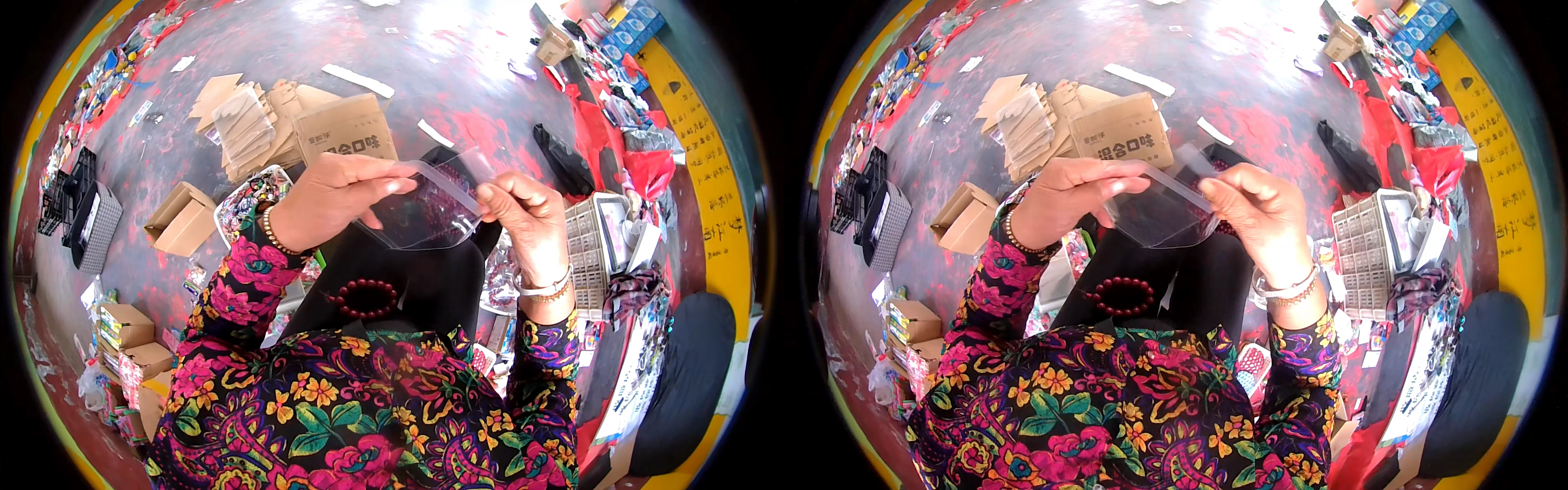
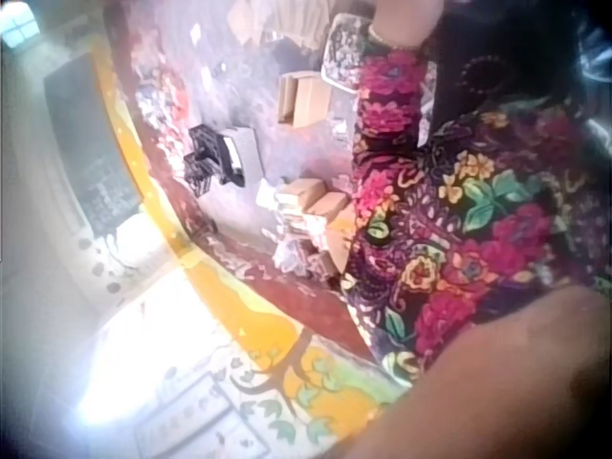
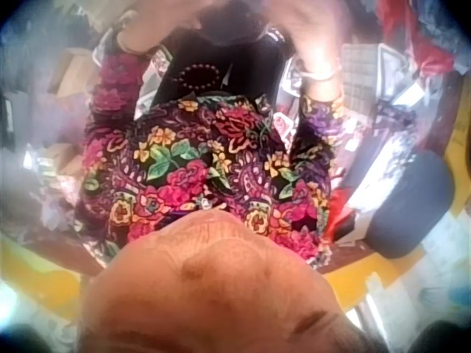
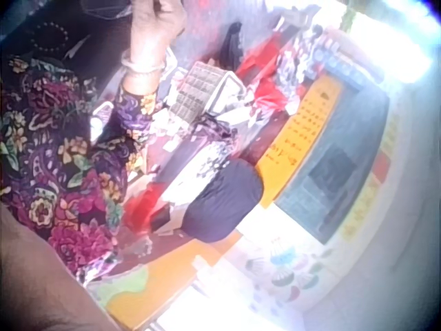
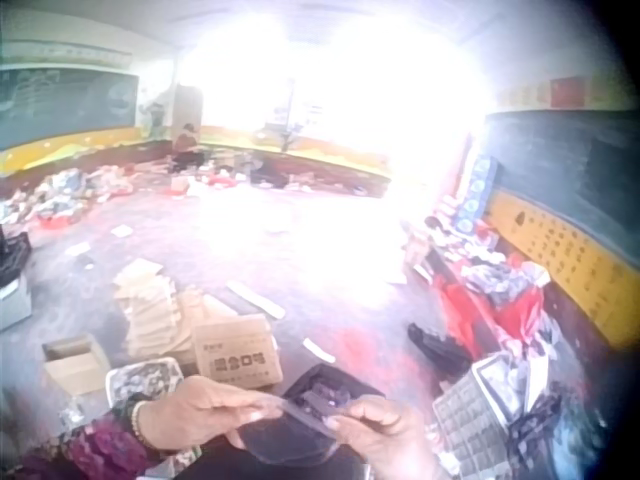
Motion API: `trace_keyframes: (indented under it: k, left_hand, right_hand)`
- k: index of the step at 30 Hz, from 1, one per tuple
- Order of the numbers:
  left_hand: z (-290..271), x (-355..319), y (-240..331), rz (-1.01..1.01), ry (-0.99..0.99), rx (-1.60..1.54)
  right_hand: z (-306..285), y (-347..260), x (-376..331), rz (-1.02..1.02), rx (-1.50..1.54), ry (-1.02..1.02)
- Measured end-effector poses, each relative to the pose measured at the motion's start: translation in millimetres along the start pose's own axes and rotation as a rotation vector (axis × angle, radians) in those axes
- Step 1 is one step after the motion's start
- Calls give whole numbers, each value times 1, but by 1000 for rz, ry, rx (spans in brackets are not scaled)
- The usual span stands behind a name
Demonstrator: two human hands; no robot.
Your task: The person sits on the floor and packs red beaded bracelets into small clear plastic bags. They handle the beads and bags by hand, placing the items into the packaging and arranging them in a black container.
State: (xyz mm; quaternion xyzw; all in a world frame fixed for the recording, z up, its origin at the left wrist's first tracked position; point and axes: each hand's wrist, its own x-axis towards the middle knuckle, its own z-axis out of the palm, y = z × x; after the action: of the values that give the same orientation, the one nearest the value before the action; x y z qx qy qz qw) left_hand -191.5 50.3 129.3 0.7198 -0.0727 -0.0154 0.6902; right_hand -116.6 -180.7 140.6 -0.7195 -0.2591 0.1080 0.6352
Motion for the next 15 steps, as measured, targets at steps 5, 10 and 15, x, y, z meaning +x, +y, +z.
trace_keyframes:
  k: [5, 10, 15]
  left_hand:
    - [-41, -29, -14, -83, 212, -156]
    - [-93, -75, -51, -234, 422, -177]
    - [-144, -143, -135, -398, 648, -439]
  right_hand:
    - [-9, 19, 2, 66, 44, 157]
    - [-11, 41, -8, 132, 45, 322]
    - [-24, 72, -15, 143, 117, 325]
